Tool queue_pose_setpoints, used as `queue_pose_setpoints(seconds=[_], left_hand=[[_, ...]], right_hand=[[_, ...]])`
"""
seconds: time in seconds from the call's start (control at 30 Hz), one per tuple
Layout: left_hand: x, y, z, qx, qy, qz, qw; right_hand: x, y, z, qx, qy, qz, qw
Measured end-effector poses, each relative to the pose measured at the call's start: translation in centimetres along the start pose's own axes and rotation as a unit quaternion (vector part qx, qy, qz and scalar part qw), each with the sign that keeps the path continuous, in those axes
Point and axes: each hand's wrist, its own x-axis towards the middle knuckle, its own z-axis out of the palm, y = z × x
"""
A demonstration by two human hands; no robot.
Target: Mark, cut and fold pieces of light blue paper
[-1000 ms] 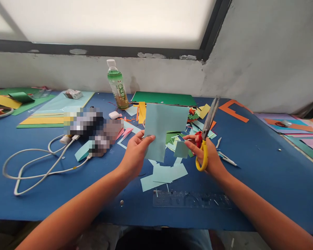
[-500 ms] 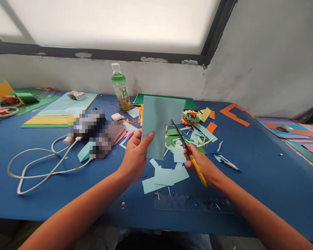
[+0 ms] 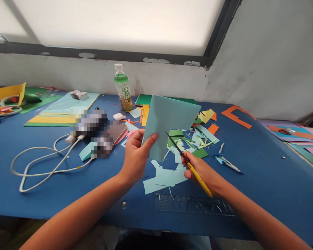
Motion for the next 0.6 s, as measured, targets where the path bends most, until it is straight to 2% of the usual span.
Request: queue_pose_setpoints(seconds=[0.3,0.6], left_hand=[[-1.2,-0.5,0.6,0.026,0.008,0.032,0.999],[-1.4,-0.2,0.6,0.042,0.011,0.027,0.999]], right_hand=[[-0.7,0.7,1.3,0.083,0.021,-0.016,0.996],[-0.7,-1.0,0.7,0.033,-0.003,-0.002,0.999]])
